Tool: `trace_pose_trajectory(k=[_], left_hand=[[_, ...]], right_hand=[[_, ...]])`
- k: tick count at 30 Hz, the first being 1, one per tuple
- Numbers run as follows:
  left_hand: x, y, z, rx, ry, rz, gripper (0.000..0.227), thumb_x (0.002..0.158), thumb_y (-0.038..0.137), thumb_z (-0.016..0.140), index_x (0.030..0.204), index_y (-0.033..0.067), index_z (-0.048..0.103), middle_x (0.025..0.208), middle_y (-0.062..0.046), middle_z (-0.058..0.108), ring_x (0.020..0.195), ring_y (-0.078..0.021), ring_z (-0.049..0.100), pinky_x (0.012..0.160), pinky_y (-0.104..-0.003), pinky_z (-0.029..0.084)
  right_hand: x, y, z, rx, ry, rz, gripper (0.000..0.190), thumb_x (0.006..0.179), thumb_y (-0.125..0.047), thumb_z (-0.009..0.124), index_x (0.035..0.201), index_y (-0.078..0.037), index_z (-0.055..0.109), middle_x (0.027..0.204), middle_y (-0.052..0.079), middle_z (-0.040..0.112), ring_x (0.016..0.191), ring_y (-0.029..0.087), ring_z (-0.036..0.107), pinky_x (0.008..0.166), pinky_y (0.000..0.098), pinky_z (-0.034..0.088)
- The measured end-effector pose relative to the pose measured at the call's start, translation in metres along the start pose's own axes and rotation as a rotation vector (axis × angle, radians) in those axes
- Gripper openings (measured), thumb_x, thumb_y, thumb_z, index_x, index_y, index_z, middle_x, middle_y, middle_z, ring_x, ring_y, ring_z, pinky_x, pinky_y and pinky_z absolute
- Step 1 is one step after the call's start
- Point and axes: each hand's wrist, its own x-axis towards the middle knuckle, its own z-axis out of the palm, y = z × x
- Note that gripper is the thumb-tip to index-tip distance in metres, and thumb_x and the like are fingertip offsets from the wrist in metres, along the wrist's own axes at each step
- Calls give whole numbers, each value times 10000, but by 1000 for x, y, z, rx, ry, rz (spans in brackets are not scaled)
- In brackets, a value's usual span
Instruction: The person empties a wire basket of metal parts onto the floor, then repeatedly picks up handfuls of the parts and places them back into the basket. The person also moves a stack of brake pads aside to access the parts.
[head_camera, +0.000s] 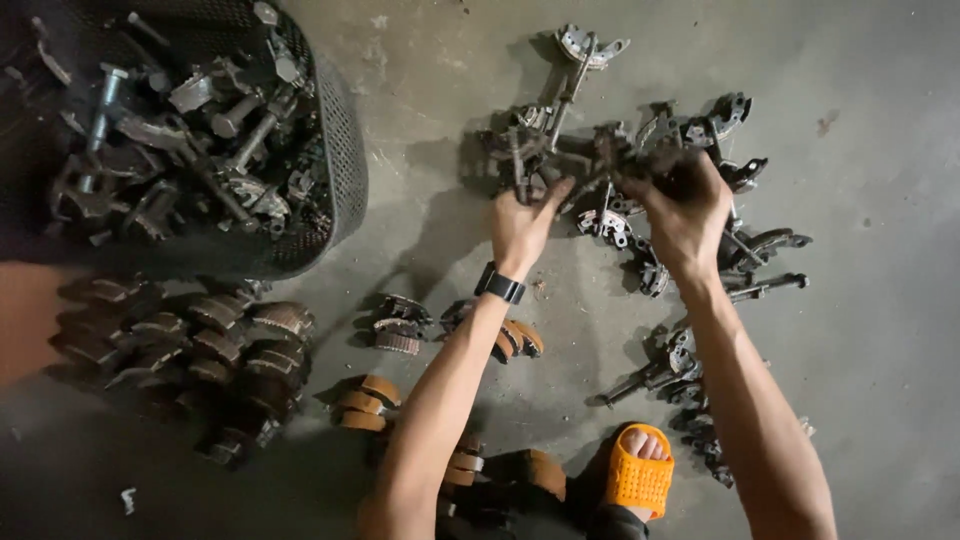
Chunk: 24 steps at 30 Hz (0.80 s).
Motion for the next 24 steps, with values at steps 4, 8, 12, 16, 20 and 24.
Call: trace_pose_trajectory(k=[4, 8, 12, 16, 20, 24], left_hand=[[6, 5, 7, 85, 5, 24, 312, 705, 229, 676, 484, 56, 540, 403, -92, 497, 336, -161, 521, 333, -257, 406], [-8, 4, -2, 174, 113, 263, 266, 739, 160, 647, 720, -98, 585, 603, -274, 573, 602, -416, 613, 451, -458, 434], [-36, -1, -29, 112, 160, 485, 211, 821, 163, 650, 681, 29, 566, 542, -130, 603, 469, -229, 605, 435, -286, 455], [-69, 17, -67, 198, 207, 745, 259, 804, 164, 688, 665, 17, 526, 482, -151, 509, 426, -322, 563, 367, -306, 428], [-88, 43, -117, 178, 191, 723, 199, 764, 167, 699, 678, 66, 551, 471, -99, 531, 426, -271, 583, 392, -300, 454], [-87, 80, -190, 249, 290, 701, 235, 805, 216, 663, 653, 80, 545, 475, -88, 533, 443, -246, 590, 373, -288, 420]], right_hand=[[-6, -17, -24, -55, 3, -52, 298, 817, 8, 790, 987, -2, 545, 874, 190, 615, 743, 273, 617, 674, 426, 546], [-6, -33, -51, 434, 219, 37, 477, 725, 182, 651, 1082, -94, 497, 940, 65, 577, 1022, 285, 646, 939, 400, 570], [-13, -47, -49, 562, 174, 298, 314, 760, 58, 596, 1017, -106, 516, 892, 26, 554, 867, 204, 559, 779, 314, 446], [-30, -31, -21, 610, 265, 761, 111, 832, -138, 578, 905, -67, 534, 800, 29, 516, 631, 105, 427, 495, 217, 295], [-42, 6, -1, 408, 186, 710, 177, 787, -53, 662, 910, -70, 535, 733, 104, 551, 557, 176, 547, 399, 267, 377], [-34, -95, 67, 309, -173, 488, 261, 780, -27, 635, 993, 12, 488, 677, 162, 489, 374, 202, 462, 226, 315, 375]])
